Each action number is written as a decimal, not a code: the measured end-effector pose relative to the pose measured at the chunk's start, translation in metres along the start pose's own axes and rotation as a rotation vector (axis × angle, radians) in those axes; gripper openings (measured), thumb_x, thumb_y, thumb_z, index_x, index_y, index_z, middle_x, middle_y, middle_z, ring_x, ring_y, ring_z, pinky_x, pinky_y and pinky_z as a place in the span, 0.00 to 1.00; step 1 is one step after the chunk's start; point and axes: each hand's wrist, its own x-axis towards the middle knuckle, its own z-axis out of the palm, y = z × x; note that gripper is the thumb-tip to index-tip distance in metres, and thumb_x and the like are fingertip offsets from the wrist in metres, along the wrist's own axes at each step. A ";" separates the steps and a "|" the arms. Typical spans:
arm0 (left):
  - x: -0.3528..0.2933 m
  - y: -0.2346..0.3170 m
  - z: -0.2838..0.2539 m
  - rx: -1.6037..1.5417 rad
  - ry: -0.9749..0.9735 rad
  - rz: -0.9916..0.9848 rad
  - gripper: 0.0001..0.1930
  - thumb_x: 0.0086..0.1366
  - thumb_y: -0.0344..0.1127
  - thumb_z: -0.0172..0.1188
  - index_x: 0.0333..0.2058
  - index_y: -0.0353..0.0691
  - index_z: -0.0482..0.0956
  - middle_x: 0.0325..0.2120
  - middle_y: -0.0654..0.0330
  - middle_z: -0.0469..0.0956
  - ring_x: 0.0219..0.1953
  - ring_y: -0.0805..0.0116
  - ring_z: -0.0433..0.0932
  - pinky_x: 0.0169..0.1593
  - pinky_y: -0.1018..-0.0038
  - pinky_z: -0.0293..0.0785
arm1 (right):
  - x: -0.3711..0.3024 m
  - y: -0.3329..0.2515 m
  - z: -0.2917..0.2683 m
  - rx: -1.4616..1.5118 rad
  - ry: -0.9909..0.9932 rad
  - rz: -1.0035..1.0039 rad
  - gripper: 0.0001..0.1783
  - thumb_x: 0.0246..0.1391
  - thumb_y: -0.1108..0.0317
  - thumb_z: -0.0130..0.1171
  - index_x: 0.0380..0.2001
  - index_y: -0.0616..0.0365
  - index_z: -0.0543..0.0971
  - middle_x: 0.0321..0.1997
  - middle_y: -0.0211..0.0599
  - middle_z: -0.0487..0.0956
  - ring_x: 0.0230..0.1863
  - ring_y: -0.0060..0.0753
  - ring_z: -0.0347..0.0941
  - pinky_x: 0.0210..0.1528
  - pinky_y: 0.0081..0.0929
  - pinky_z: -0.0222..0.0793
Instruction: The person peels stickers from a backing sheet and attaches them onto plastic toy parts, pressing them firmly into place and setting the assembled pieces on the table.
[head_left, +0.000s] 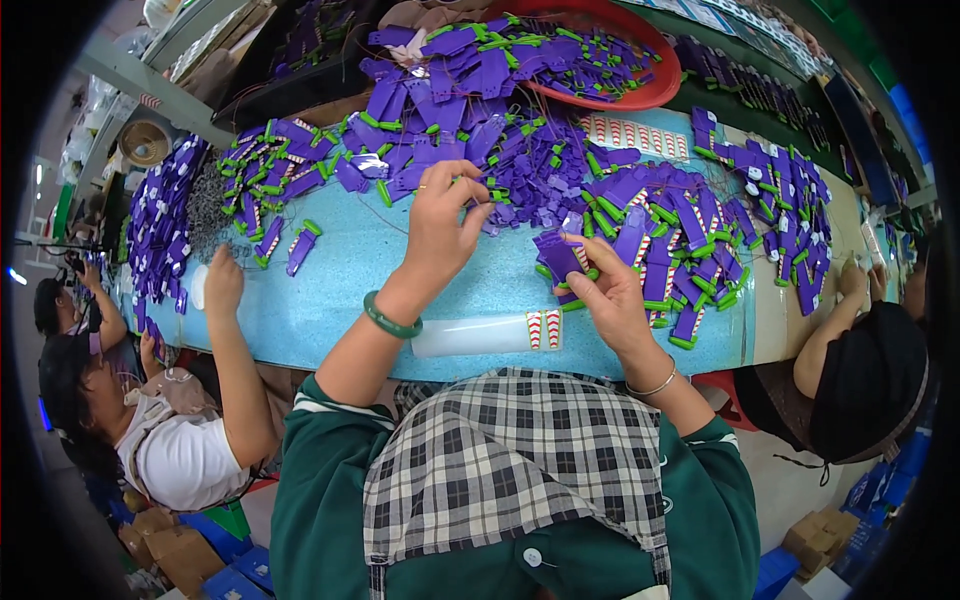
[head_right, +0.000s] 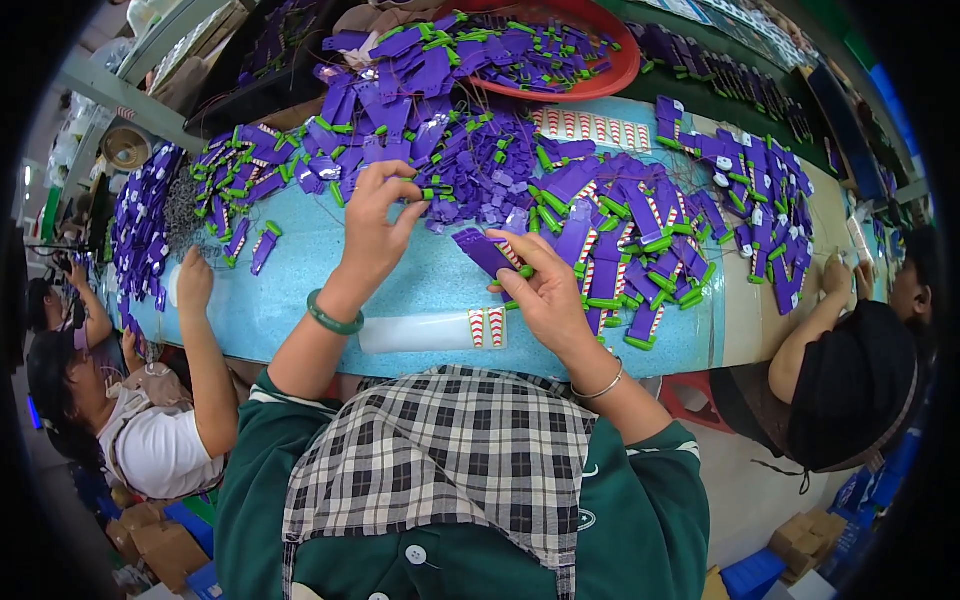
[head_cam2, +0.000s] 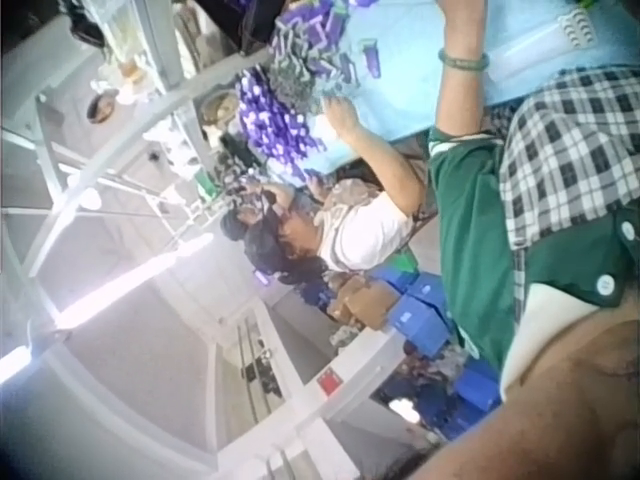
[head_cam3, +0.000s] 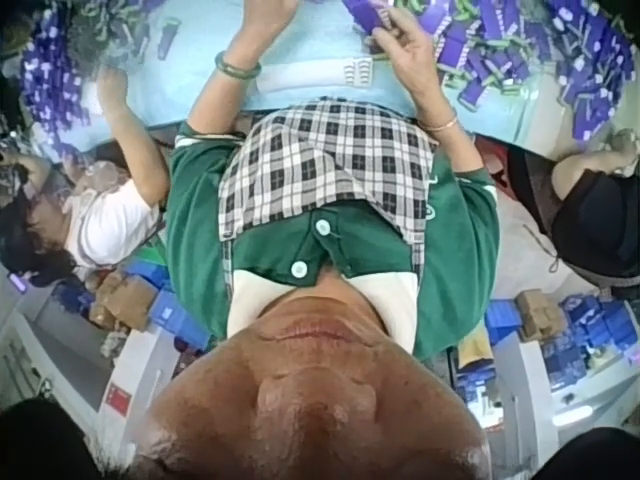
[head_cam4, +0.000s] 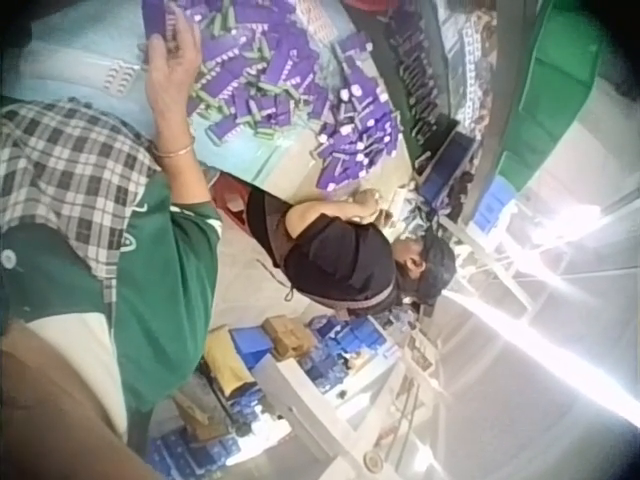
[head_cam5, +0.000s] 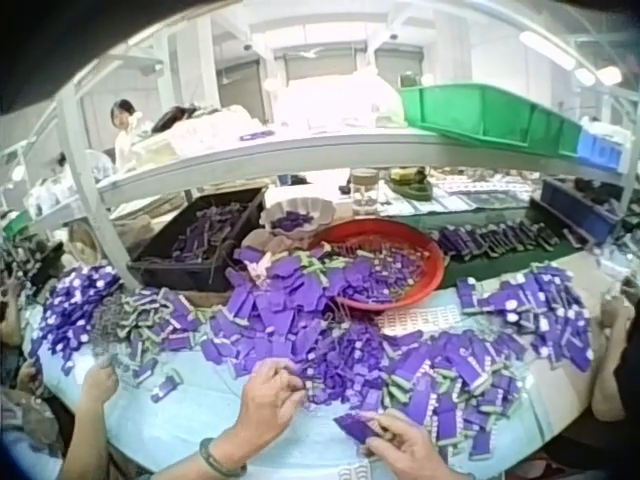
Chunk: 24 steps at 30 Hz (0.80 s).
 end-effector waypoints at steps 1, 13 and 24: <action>-0.004 0.003 -0.007 -0.237 -0.005 -0.152 0.08 0.47 0.22 0.63 0.26 0.36 0.73 0.34 0.58 0.73 0.35 0.62 0.73 0.39 0.69 0.69 | 0.002 -0.003 0.003 0.002 0.017 -0.020 0.23 0.52 0.83 0.49 0.52 0.59 0.71 0.39 0.31 0.65 0.39 0.20 0.68 0.42 0.21 0.77; -0.060 0.035 -0.026 -1.273 0.037 -0.792 0.11 0.54 0.18 0.60 0.37 0.32 0.75 0.34 0.57 0.78 0.37 0.73 0.78 0.44 0.78 0.75 | 0.004 0.003 0.027 -0.646 0.009 -0.351 0.29 0.40 0.83 0.60 0.48 0.47 0.77 0.22 0.30 0.63 0.22 0.26 0.61 0.24 0.23 0.59; -0.075 0.052 -0.023 -1.044 -0.340 -0.819 0.08 0.53 0.21 0.62 0.34 0.32 0.76 0.31 0.60 0.79 0.34 0.76 0.77 0.39 0.80 0.74 | 0.007 -0.022 0.011 -0.843 -0.498 -0.082 0.23 0.39 0.79 0.61 0.43 0.55 0.79 0.21 0.37 0.69 0.26 0.32 0.70 0.27 0.29 0.65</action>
